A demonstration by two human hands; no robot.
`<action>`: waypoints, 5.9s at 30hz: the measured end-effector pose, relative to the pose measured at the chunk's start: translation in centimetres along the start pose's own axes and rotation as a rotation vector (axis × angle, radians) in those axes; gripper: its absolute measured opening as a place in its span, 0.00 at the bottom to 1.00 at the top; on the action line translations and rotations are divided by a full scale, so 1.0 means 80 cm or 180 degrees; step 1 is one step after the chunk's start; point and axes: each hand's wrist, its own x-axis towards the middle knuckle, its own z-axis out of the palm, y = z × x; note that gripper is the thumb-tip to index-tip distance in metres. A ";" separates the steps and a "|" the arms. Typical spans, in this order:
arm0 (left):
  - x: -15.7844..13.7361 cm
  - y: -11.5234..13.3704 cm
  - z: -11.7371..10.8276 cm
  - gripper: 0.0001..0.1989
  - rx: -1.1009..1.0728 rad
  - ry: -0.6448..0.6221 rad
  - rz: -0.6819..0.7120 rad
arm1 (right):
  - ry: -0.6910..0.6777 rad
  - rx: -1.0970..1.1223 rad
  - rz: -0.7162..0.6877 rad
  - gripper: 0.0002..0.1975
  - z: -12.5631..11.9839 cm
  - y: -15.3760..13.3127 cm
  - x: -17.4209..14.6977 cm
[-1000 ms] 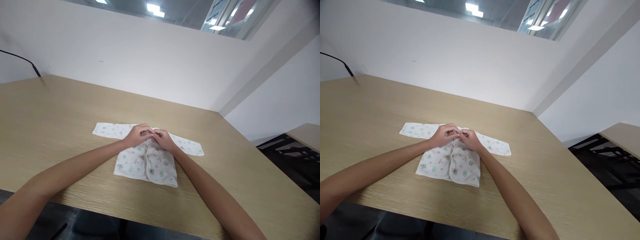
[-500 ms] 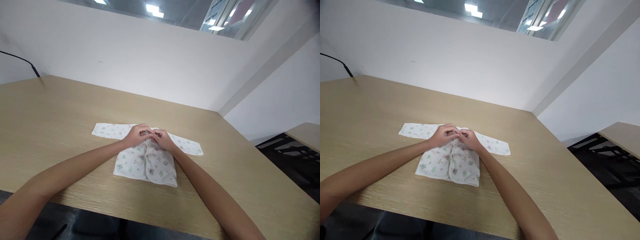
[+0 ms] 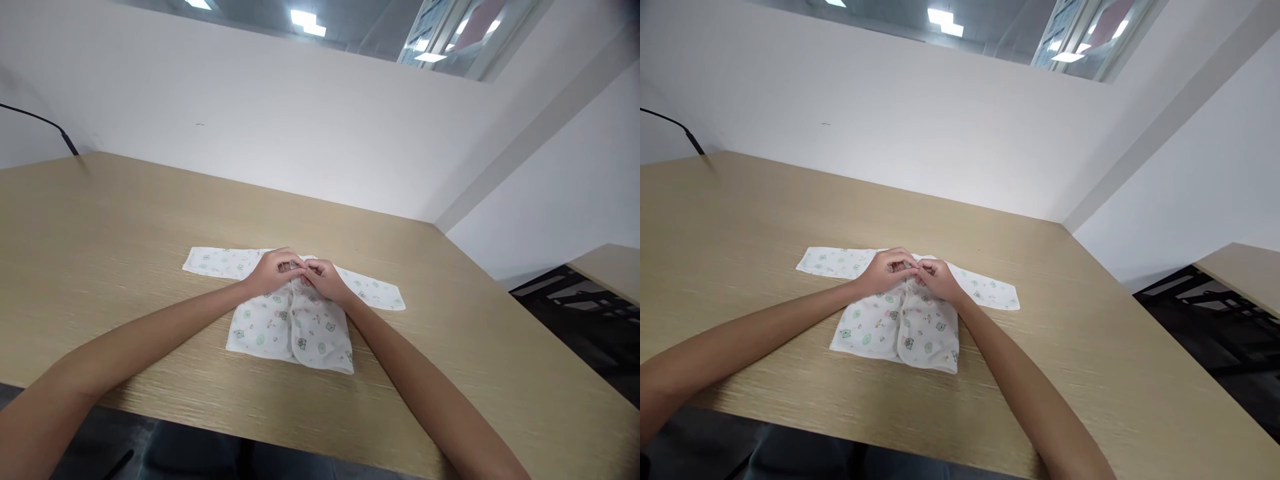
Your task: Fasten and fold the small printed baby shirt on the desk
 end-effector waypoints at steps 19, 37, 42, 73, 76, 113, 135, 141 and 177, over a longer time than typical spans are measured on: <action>-0.001 -0.004 0.002 0.10 -0.0035 0.0051 0.0053 | -0.0022 0.0020 -0.0013 0.21 0.000 -0.002 0.001; -0.001 -0.002 0.002 0.11 -0.0068 0.0058 0.0095 | 0.0009 0.0073 0.0005 0.20 0.001 0.000 0.000; -0.002 -0.005 0.003 0.11 0.0097 0.0113 0.0184 | 0.0009 0.0059 -0.0016 0.19 0.000 0.002 0.001; -0.006 0.010 0.004 0.18 0.0723 0.0042 0.0253 | 0.0502 -0.0308 0.0068 0.20 0.007 -0.004 0.003; -0.007 0.011 0.003 0.17 0.0715 -0.0016 0.0226 | 0.0517 -0.0297 0.0107 0.20 0.007 -0.005 0.002; -0.006 0.005 0.001 0.16 0.0419 -0.0216 0.0152 | 0.0726 -0.0474 0.0126 0.19 0.008 0.004 0.003; -0.006 -0.003 0.004 0.13 0.0729 -0.0084 0.0361 | 0.0430 -0.0379 0.0049 0.17 0.006 -0.002 0.002; -0.006 -0.009 0.004 0.09 0.0618 0.0070 0.0361 | 0.0256 -0.0448 0.0001 0.17 0.005 -0.003 0.000; -0.004 0.000 0.002 0.10 0.0251 -0.0038 0.0160 | 0.0025 -0.0036 -0.0107 0.20 0.000 0.007 0.001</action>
